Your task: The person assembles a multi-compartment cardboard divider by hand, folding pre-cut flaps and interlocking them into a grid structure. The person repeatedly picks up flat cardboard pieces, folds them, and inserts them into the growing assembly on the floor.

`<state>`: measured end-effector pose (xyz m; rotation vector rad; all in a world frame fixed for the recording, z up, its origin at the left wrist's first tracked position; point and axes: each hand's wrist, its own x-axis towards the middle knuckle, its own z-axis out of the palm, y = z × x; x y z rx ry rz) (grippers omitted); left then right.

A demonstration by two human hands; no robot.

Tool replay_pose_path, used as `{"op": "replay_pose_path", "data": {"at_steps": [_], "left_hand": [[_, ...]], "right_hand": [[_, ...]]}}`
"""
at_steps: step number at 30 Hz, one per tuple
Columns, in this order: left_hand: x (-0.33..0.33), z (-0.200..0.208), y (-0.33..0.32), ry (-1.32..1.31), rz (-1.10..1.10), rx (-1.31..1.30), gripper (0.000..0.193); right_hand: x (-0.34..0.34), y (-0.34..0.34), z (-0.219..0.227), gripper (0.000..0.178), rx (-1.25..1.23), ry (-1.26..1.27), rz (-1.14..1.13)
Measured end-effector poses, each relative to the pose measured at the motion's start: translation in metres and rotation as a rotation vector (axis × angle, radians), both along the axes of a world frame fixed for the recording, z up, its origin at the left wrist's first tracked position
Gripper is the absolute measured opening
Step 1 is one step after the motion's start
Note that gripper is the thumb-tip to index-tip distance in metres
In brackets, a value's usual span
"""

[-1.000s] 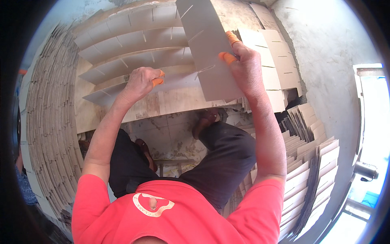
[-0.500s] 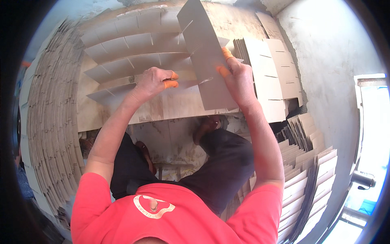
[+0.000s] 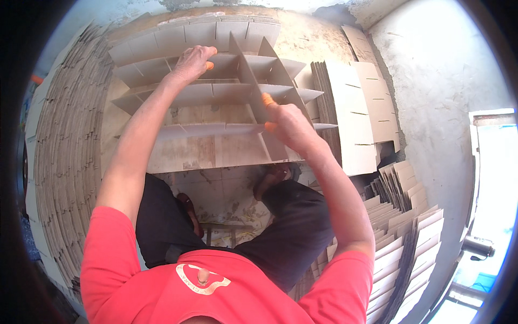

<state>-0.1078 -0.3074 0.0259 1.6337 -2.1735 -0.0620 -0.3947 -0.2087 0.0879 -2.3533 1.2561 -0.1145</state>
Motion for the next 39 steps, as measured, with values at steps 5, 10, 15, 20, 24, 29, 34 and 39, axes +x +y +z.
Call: {"op": "replay_pose_path", "data": {"at_steps": [5, 10, 15, 20, 24, 29, 34, 39], "left_hand": [[0.003, 0.003, 0.001, 0.057, 0.003, 0.176, 0.017], [0.011, -0.008, 0.002, 0.123, 0.006, 0.115, 0.022], [0.010, 0.011, 0.023, 0.309, 0.050, 0.074, 0.042], [0.004, 0.048, 0.095, 0.285, 0.040, -0.109, 0.044], [0.003, 0.041, 0.139, 0.286, -0.053, -0.107, 0.039], [0.007, 0.029, 0.167, 0.338, 0.002, 0.003, 0.039], [0.006, 0.026, 0.187, 0.322, 0.049, 0.013, 0.039], [0.004, 0.028, 0.197, 0.282, -0.031, -0.028, 0.042]], "right_hand": [[0.007, -0.003, -0.004, 0.045, -0.126, 0.241, 0.085], [0.020, -0.005, 0.027, 0.028, -0.055, 0.368, 0.116], [-0.048, 0.007, 0.006, 0.030, -0.508, -0.107, -0.352], [-0.123, 0.040, -0.012, 0.051, -0.544, 0.526, -0.659], [-0.143, 0.048, -0.038, 0.042, -0.435, 0.532, -0.620], [-0.174, 0.029, -0.021, 0.022, -0.420, 0.297, -0.522], [-0.167, 0.035, 0.000, 0.026, -0.507, 0.370, -0.637], [-0.158, 0.034, 0.015, 0.034, -0.285, 0.321, -0.747]]}}
